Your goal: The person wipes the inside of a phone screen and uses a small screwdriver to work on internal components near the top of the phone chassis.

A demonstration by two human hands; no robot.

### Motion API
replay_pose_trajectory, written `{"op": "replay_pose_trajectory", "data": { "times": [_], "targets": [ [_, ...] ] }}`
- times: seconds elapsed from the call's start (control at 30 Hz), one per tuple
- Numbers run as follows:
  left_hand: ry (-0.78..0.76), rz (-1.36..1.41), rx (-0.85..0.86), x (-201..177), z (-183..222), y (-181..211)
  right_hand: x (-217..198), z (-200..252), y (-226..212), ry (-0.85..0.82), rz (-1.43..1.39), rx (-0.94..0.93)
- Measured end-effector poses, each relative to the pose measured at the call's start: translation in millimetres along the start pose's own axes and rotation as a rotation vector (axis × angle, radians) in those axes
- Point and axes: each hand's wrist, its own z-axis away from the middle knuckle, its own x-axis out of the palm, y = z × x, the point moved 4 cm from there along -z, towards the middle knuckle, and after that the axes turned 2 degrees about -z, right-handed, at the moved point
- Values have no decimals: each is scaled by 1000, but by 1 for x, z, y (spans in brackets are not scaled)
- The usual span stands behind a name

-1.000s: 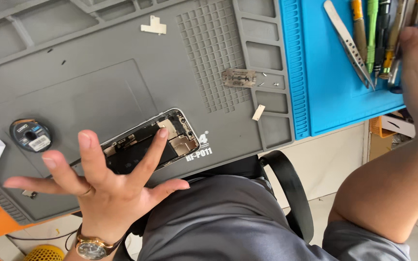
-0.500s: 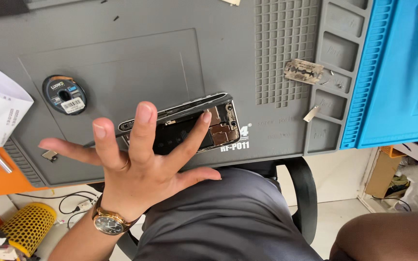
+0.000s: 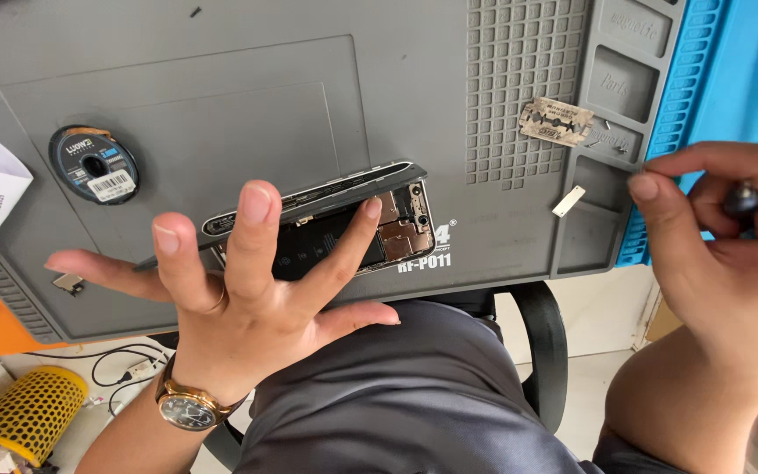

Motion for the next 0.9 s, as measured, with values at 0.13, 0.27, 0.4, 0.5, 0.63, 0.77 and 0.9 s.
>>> {"op": "replay_pose_trajectory", "data": {
  "times": [0.13,0.27,0.4,0.5,0.63,0.77,0.9],
  "targets": [
    [-18,-6,1,0,1,0,-4,-22,4,-114,67,-58],
    [-20,-2,-15,-2,1,0,-9,-33,9,-211,229,-68],
    [-3,-13,-3,0,2,0,-8,-31,22,-281,358,-193],
    [-65,8,-34,-6,2,2,-6,-29,16,-266,497,-314],
    [-15,-21,10,1,4,1,-1,-27,28,-234,503,-325],
    [-29,-5,-3,-1,1,0,-4,-26,19,-266,423,-298],
    [-40,1,-10,-2,0,0,3,-5,-8,-197,359,-310]
  ]
}}
